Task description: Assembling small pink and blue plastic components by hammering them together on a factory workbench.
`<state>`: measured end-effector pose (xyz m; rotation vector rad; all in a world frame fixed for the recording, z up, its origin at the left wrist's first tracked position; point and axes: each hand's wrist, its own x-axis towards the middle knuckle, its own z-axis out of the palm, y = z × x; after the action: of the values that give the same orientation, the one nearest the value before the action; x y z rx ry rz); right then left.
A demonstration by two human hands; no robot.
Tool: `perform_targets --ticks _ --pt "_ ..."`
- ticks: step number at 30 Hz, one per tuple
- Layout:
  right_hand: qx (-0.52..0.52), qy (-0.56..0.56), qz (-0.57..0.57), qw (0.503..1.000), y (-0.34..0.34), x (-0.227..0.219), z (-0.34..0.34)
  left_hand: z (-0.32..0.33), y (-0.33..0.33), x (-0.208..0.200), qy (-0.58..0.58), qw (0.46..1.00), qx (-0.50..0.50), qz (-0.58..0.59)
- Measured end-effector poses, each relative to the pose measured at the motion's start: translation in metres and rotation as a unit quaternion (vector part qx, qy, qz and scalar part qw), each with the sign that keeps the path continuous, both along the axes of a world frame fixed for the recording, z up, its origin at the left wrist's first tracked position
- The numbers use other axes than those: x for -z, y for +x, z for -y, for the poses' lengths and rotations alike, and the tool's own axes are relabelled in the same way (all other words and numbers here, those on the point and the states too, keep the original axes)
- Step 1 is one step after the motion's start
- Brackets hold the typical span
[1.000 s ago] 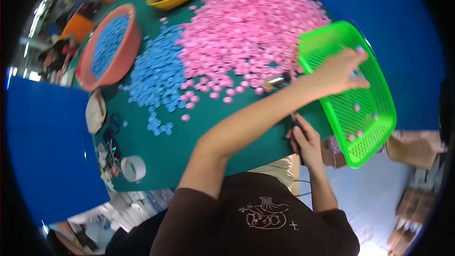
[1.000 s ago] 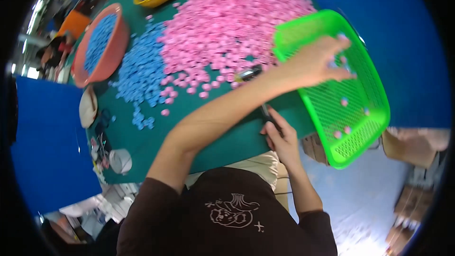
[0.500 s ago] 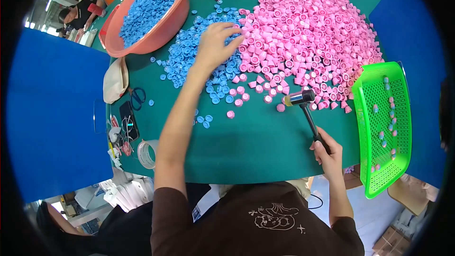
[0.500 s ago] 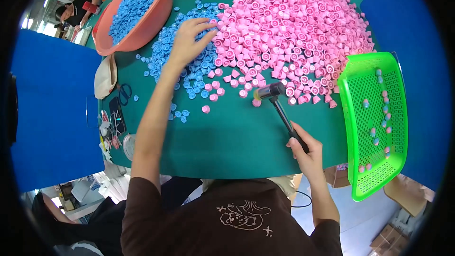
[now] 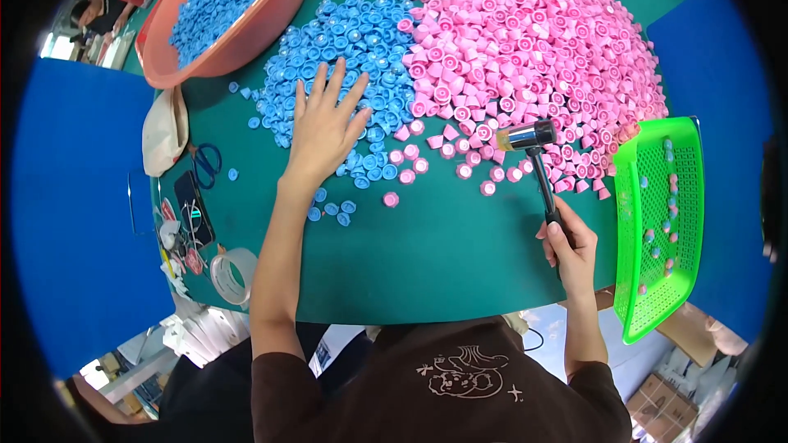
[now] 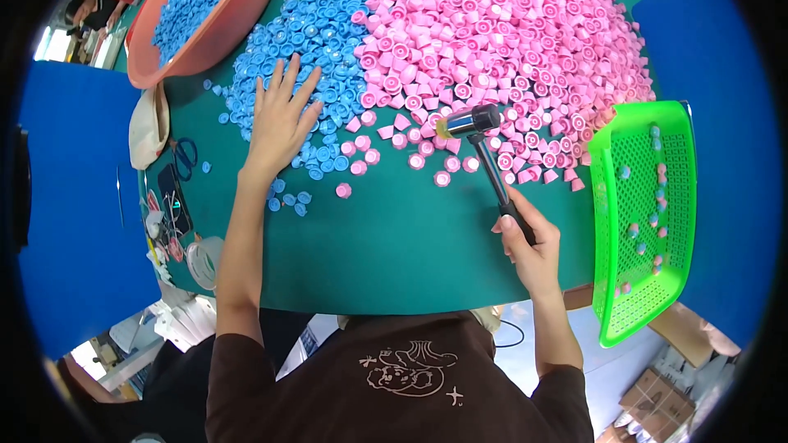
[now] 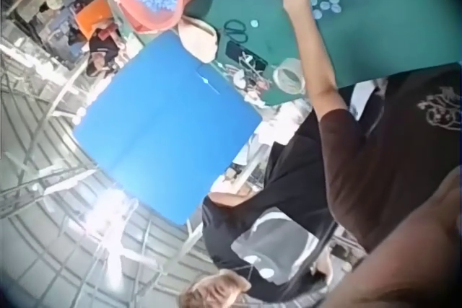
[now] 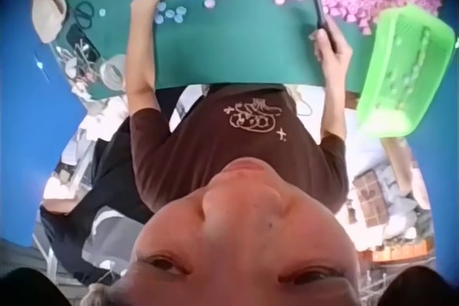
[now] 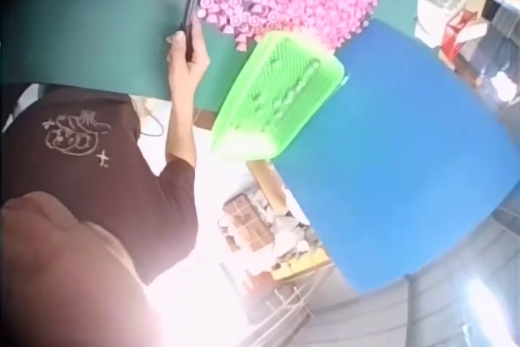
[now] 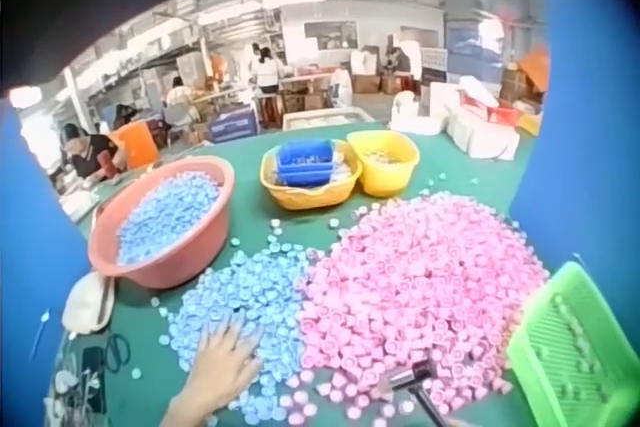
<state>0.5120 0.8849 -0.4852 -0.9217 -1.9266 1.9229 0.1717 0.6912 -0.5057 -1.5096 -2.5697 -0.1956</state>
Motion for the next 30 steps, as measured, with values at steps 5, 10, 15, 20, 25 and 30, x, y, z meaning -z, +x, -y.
perform_targets --ticks 5,10,15,20,25,30 --pt "-0.002 -0.014 -0.009 1.0 0.0 0.002 -0.002 0.016 0.017 -0.001 -0.014 0.998 -0.042 0.033" --pt "0.01 -0.019 -0.011 1.0 0.003 0.002 -0.001 0.04 0.03 -0.004 0.074 0.991 -0.072 0.081" --pt "0.03 -0.021 -0.018 0.999 0.007 0.002 0.0 0.035 0.055 -0.011 0.238 0.964 -0.082 0.083" --pt "0.031 -0.028 -0.014 0.999 0.012 0.004 0.002 0.02 0.075 -0.027 0.226 0.964 -0.066 0.123" --pt "0.035 -0.019 -0.004 0.999 0.014 0.003 0.005 -0.004 0.082 -0.021 0.225 0.963 -0.019 0.145" --pt "0.046 -0.012 -0.009 0.999 0.021 0.003 0.009 -0.027 0.082 -0.012 0.164 0.979 0.021 0.117"
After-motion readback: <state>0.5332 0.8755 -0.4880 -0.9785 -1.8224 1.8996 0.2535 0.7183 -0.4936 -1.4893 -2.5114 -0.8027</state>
